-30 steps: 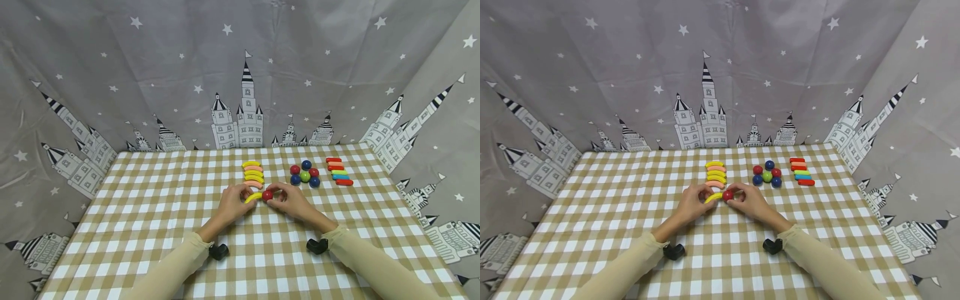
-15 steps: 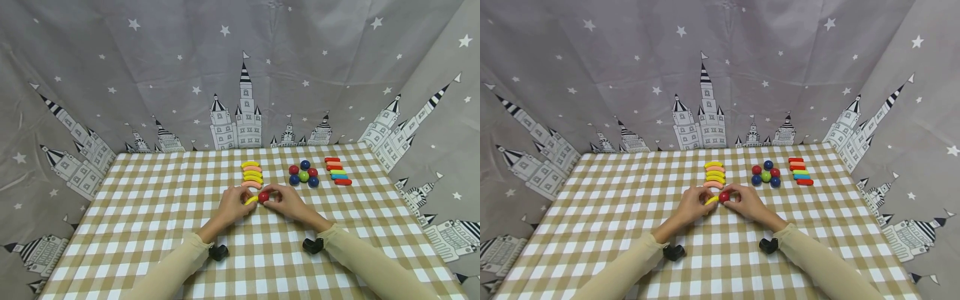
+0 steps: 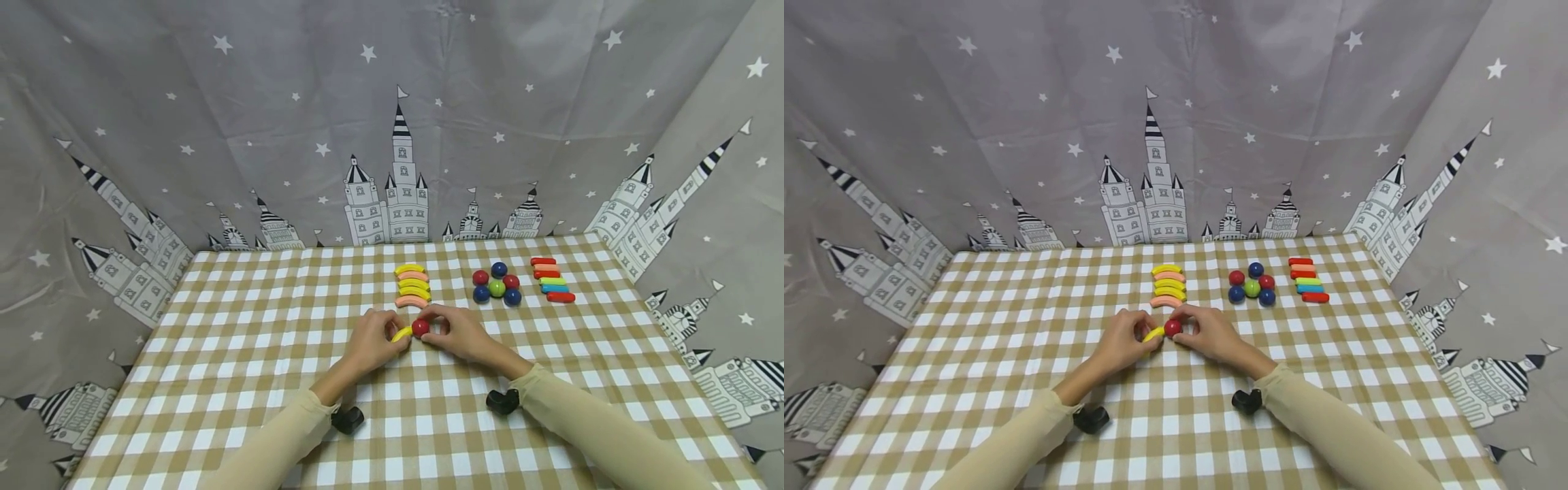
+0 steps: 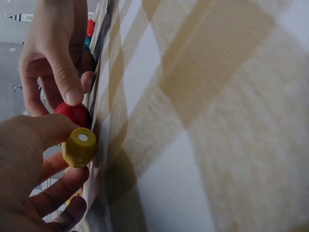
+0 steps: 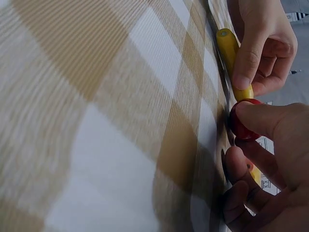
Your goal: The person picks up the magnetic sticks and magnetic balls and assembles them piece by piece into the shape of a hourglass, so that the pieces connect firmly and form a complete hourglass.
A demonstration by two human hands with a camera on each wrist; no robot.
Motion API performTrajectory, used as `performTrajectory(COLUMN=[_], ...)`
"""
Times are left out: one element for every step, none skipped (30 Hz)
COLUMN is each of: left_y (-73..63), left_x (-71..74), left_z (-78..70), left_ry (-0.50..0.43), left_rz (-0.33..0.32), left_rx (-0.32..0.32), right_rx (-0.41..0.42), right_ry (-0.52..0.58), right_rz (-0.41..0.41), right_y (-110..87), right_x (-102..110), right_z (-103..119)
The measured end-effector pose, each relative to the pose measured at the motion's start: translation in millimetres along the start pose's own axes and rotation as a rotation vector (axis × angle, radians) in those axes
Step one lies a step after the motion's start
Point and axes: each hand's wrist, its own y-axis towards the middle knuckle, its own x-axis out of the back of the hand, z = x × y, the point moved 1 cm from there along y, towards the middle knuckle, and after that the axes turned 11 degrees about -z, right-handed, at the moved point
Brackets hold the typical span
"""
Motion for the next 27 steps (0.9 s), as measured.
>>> performTrajectory(left_y=[-1.3, -2.5, -3.7, -4.9, -5.9, -6.9, -7.8, -8.4, -9.1, -9.5, -9.8, -10.2, -10.4, -10.6, -10.7, -10.8, -11.0, -11.2, -11.4, -11.7, -12.1, -12.5, -13.0, -13.4, -13.8, -14.4, -14.8], left_x=[0.8, 1.6, 2.5, 3.5, 4.2, 4.9, 5.5, 5.9, 6.2, 6.3, 6.4, 6.5, 6.5, 6.3, 6.2, 5.9, 5.9, 6.1, 6.2, 6.5, 7.2, 8.2, 9.4, 10.6, 11.8, 13.0, 14.3], left_z=[0.8, 1.7, 2.6, 3.3, 4.3, 5.2, 6.1, 7.1, 8.0, 9.0, 10.0, 10.8, 11.8, 12.7, 13.4, 14.0, 14.2, 14.1, 14.0, 13.8, 13.6, 13.2, 12.8, 12.7, 12.7, 12.8, 12.7], left_ry=[0.002, 0.004, 0.004, 0.005, 0.003, 0.003, 0.001, 0.002, 0.002, 0.003, 0.003, 0.004, 0.003, 0.003, 0.002, 0.001, 0.0, 0.0, 0.001, 0.009, 0.016, 0.025, 0.034, 0.044, 0.053, 0.064, 0.07], left_rz=[-0.002, -0.004, -0.007, -0.009, -0.012, -0.016, -0.02, -0.022, -0.025, -0.029, -0.032, -0.035, -0.036, -0.036, -0.037, -0.037, -0.036, -0.034, -0.032, -0.031, -0.028, -0.027, -0.025, -0.023, -0.02, -0.016, -0.012], left_rx=[0.0, 0.0, 0.002, 0.006, 0.004, 0.002, -0.001, -0.004, -0.01, -0.018, -0.027, -0.034, -0.039, -0.042, -0.048, -0.051, -0.053, -0.053, -0.055, -0.057, -0.055, -0.053, -0.052, -0.049, -0.045, -0.039, -0.034], right_rx=[0.0, 0.002, 0.008, 0.018, 0.026, 0.034, 0.041, 0.046, 0.048, 0.049, 0.05, 0.051, 0.051, 0.054, 0.056, 0.058, 0.057, 0.052, 0.046, 0.039, 0.03, 0.018, 0.009, 0.004, 0.001, 0.005, 0.007], right_ry=[-0.001, -0.008, -0.011, -0.013, -0.016, -0.018, -0.017, -0.014, -0.009, -0.005, -0.001, 0.004, 0.007, 0.01, 0.012, 0.015, 0.021, 0.028, 0.033, 0.046, 0.061, 0.075, 0.09, 0.096, 0.102, 0.108, 0.101], right_rz=[0.006, 0.012, 0.016, 0.02, 0.023, 0.026, 0.027, 0.029, 0.031, 0.031, 0.032, 0.033, 0.034, 0.037, 0.04, 0.043, 0.047, 0.052, 0.059, 0.066, 0.073, 0.079, 0.082, 0.081, 0.078, 0.071, 0.062], right_y=[0.3, 0.9, 1.5, 2.2, 2.7, 3.3, 3.8, 4.2, 4.6, 4.9, 4.9, 5.0, 5.0, 5.0, 4.8, 4.6, 4.2, 3.6, 2.8, 2.0, 1.2, 0.3, -0.7, -1.4, -1.7, -1.7, -1.7], right_x=[-1, -3, -4, -5, -6, -7, -8, -9, -10, -11, -11, -12, -12, -13, -13, -13, -12, -11, -9, -7, -5, -3, 0, 3, 5, 7, 8], right_z=[1, 2, 3, 4, 4, 5, 5, 6, 6, 5, 5, 5, 4, 4, 4, 3, 3, 3, 3, 3, 2, 2, 2, 2, 2, 0, 0])
